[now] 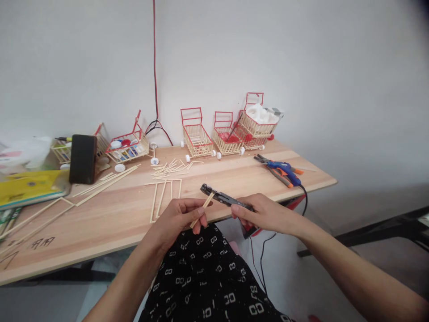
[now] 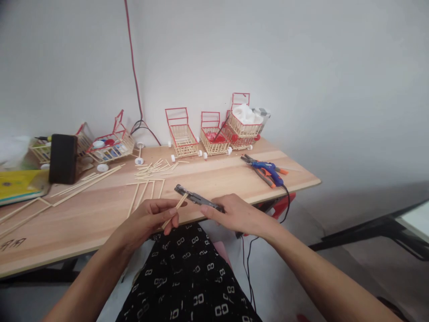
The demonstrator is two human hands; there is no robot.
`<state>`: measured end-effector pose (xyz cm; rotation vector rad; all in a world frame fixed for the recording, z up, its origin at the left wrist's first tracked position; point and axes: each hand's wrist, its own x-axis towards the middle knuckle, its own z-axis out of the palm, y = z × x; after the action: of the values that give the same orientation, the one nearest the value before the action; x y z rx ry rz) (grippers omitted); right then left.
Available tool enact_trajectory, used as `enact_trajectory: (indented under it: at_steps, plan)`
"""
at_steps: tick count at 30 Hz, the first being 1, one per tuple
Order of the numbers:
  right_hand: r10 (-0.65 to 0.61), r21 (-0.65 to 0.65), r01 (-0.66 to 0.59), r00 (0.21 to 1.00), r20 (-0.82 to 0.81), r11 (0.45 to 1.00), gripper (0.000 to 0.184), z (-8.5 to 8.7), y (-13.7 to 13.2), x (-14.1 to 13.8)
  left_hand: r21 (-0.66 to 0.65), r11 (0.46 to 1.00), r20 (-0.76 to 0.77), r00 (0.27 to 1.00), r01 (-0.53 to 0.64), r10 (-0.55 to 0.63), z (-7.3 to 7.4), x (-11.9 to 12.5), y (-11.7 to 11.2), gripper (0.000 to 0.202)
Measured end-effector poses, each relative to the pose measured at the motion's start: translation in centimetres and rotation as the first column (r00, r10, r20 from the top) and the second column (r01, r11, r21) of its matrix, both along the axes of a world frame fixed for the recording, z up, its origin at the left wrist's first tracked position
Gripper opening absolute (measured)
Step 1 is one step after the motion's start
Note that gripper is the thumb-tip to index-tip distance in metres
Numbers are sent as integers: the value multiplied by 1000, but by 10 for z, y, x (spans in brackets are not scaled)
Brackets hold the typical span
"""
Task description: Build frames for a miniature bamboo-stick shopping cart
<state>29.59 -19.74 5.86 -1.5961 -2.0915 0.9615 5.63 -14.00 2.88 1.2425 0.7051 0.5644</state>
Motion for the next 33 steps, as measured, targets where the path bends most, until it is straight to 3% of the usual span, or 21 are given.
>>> enact_trajectory:
  at_steps: [13, 23, 29, 33]
  plan:
    - [-6, 74, -2, 994, 108, 997, 51, 2, -1, 1, 6, 996, -24, 996, 84, -83, -3, 0, 10, 32]
    - [-61, 75, 54, 993, 101, 996, 48, -6, -6, -3, -53, 997, -1, 998, 58, -58, -13, 6, 5, 35]
    - [-99, 105, 91, 992, 76, 990, 57, -13, 1, -7, -90, 996, 43, 999, 26, -22, -10, 10, 4, 34]
    - [-105, -37, 105, 994, 5, 994, 63, -12, 6, -4, -86, 996, 84, 996, -30, 37, -11, 11, 5, 34]
